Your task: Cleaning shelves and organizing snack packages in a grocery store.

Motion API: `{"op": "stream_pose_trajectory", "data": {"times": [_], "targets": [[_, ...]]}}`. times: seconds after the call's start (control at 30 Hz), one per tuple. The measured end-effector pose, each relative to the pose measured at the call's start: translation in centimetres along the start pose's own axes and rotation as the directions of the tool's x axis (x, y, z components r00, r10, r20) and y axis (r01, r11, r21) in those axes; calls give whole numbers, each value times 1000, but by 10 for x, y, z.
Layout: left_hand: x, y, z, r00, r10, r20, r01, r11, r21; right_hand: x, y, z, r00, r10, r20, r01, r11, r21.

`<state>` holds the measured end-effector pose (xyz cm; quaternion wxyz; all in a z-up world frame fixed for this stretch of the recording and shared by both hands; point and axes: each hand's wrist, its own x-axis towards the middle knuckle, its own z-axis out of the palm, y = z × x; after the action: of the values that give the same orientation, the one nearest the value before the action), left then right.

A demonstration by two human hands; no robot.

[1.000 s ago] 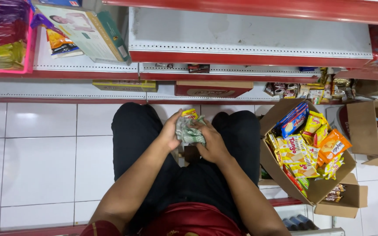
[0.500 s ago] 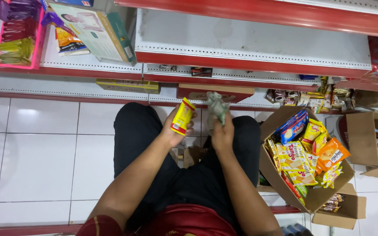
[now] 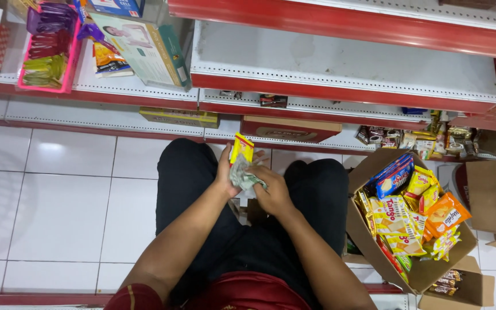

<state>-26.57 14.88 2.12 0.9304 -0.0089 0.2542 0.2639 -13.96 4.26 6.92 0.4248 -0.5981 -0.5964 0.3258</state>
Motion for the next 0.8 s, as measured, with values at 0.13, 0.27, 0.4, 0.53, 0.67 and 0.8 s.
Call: {"op": "stream_pose_trajectory", "data": {"times": [0.13,0.27,0.4,0.53,0.67,0.8], "targets": [[1,2,10,963,265,-55,-198,828,525,-6,19,-26,987,25,156,-49,987,152],[26,-15,-22,820,524,228,-509,489,708,-18,82,-23,967,224,118,-253,894,371],[32,-24,-22,784,555,278,-535,375,757,-15,94,-19,910,414,34,-355,732,582],[34,-23,-21,803,554,217,-475,375,796,-9,81,-23,899,431,-75,-297,729,617],[19,-20,-14,766,554,326,-523,243,817,-11,83,-27,944,312,-104,-192,778,598],[-32,-2,51,603,429,673,-559,-374,740,3,87,-41,996,79,-51,-37,828,560]]}}
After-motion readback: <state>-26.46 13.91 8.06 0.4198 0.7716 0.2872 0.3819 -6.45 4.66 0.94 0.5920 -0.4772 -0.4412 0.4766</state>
